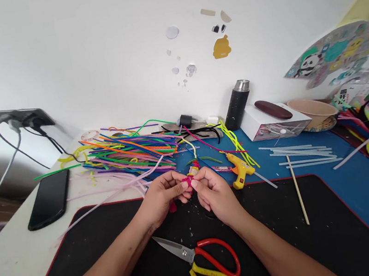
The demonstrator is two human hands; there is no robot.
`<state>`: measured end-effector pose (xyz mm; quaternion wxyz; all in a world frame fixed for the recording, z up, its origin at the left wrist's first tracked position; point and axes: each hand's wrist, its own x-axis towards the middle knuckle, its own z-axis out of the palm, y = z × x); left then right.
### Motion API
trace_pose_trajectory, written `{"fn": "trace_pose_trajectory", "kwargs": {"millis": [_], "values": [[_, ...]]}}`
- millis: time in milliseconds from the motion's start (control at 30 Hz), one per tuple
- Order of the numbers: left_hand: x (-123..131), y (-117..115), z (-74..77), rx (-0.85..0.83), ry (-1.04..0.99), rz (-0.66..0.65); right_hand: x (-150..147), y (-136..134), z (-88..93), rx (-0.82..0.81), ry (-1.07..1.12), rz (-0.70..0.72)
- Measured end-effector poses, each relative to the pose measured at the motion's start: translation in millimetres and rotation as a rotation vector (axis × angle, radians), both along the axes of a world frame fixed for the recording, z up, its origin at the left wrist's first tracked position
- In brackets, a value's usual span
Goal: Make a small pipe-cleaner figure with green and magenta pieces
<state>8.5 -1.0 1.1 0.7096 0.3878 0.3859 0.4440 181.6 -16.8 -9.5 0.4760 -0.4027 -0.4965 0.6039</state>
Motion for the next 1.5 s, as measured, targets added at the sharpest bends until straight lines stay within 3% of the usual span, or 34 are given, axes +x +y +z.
{"fn": "trace_pose_trajectory", "kwargs": {"millis": [533, 867, 1200, 1500], "values": [[1.4, -3.1, 0.7, 0.153, -0.015, -0.005, 1.6, -0.8, 5.0, -0.071, 0.068, 0.048], [1.2, -3.2, 3.0, 0.059, -0.207, -0.054, 3.1, 1.7, 6.8, -0.111, 0.197, 0.075], [1.6, -3.1, -0.1, 0.119, -0.131, -0.069, 0.3, 1.5, 0.5, -0.139, 0.197, 0.102], [2.2, -1.0, 1.1, 0.131, -0.032, -0.005, 0.0, 2.4, -2.5, -0.084, 0.046, 0.024]]}}
